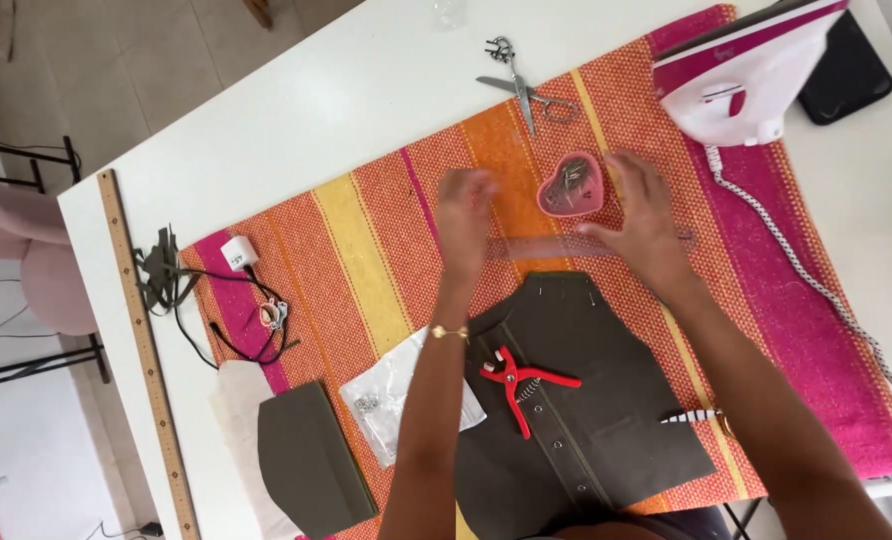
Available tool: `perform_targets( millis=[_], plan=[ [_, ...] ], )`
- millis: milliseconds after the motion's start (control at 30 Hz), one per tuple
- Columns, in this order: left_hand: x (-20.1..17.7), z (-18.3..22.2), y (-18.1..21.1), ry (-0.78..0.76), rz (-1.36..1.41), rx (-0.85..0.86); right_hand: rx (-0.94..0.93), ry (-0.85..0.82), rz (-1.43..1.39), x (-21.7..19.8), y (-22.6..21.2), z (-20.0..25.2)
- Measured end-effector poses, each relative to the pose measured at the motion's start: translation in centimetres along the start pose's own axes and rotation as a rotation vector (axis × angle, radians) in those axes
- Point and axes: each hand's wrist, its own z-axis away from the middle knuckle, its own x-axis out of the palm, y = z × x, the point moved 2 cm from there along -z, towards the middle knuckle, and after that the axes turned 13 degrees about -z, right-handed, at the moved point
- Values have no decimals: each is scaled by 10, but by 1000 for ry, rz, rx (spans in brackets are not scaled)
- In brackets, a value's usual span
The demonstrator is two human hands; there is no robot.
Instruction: The person is organizing fabric pattern pieces on a work table, ironing them to remove wrinkles, and then sorting small metal hardware components like snaps or rivets from a package.
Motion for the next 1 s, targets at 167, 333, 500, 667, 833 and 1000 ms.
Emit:
perform_targets(
  millis=[167,333,500,667,833,1000],
  plan=[
    [2,-3,-49,30,-268,-219,87,3,25,27,0,2],
    [8,-10,-50,-23,-252,-212,130,57,-17,34,-11,4],
    [1,-9,-18,-43,-131,-185,180,97,-130,16,-25,12],
    [47,9,39,24,77,-83,143,156,-138,7,-40,36],
    [38,28,61,83,51,-130,139,165,-159,1,-60,75],
    [6,34,-13,298,-168,-205,163,157,-152,-11,-74,114]
  ],
)
